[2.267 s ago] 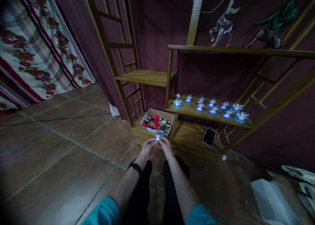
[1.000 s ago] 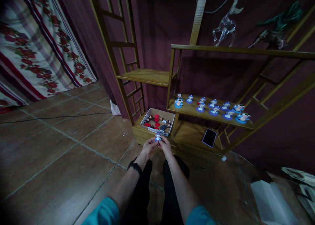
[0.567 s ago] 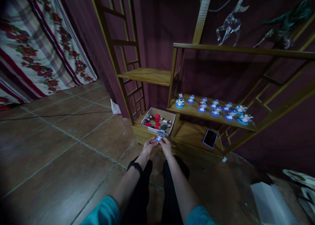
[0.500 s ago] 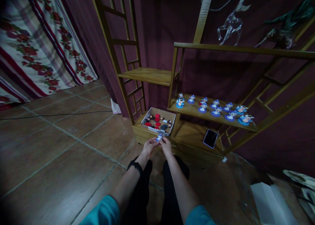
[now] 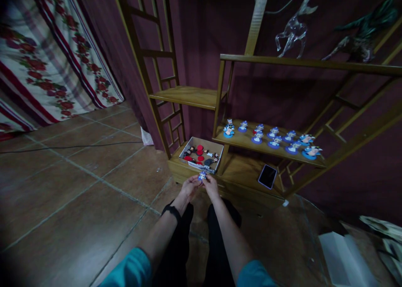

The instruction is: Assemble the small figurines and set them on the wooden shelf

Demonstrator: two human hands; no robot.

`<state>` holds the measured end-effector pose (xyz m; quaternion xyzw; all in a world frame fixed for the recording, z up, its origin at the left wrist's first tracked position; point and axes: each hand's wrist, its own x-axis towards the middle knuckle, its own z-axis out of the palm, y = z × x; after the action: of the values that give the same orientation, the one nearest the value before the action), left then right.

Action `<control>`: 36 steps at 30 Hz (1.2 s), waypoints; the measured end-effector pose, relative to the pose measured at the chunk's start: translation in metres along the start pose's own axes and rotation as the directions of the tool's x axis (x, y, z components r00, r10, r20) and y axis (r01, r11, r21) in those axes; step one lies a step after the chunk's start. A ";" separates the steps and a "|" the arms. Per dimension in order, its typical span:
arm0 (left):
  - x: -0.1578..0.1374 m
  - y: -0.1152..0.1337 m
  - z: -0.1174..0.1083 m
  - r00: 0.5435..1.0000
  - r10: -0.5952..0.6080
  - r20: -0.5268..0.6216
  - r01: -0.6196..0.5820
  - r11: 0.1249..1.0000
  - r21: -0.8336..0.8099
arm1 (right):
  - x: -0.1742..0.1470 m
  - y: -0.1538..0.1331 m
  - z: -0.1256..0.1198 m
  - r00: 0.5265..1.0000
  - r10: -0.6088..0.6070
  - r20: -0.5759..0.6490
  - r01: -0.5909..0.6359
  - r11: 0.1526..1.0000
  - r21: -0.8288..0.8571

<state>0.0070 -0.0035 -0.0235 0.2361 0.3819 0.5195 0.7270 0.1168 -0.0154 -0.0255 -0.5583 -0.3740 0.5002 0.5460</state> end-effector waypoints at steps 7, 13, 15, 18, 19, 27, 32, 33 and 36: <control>-0.004 0.003 -0.001 1.000 0.003 0.004 -0.003 0.999 -0.047 | -0.003 -0.003 0.003 0.999 -0.015 0.029 0.013 0.998 0.057; -0.003 0.005 -0.003 1.000 0.002 0.030 -0.001 1.000 -0.031 | -0.007 -0.007 0.002 0.995 -0.081 0.064 0.079 0.996 0.030; -0.004 0.005 -0.003 0.999 0.019 0.034 -0.017 0.999 -0.037 | -0.009 -0.009 0.002 0.991 -0.108 0.075 0.107 0.994 0.018; -0.004 0.005 -0.002 0.998 0.046 0.038 -0.045 0.998 -0.033 | -0.010 -0.011 0.004 0.986 -0.149 0.070 0.149 0.989 0.005; -0.004 0.005 -0.002 0.998 0.055 0.035 -0.054 0.998 -0.028 | -0.011 -0.012 0.004 0.984 -0.166 0.067 0.166 0.986 0.002; -0.003 0.008 -0.001 0.995 0.098 0.023 -0.098 0.995 -0.029 | -0.012 -0.015 0.008 0.940 -0.339 0.035 0.340 0.940 -0.031; -0.004 0.009 0.000 0.998 0.056 0.021 -0.054 0.997 -0.054 | -0.010 -0.009 0.006 0.954 -0.299 0.024 0.300 0.953 -0.041; -0.005 0.009 0.000 0.999 0.037 0.024 -0.035 0.997 -0.063 | -0.009 -0.008 0.005 0.966 -0.257 0.016 0.257 0.966 -0.038; -0.007 0.010 0.003 0.999 -0.021 0.029 0.023 0.997 -0.076 | -0.007 -0.005 0.003 0.991 -0.133 -0.015 0.133 0.991 -0.017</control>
<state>0.0021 -0.0061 -0.0125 0.2113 0.3539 0.5222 0.7466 0.1129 -0.0209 -0.0192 -0.5404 -0.4101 0.4553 0.5767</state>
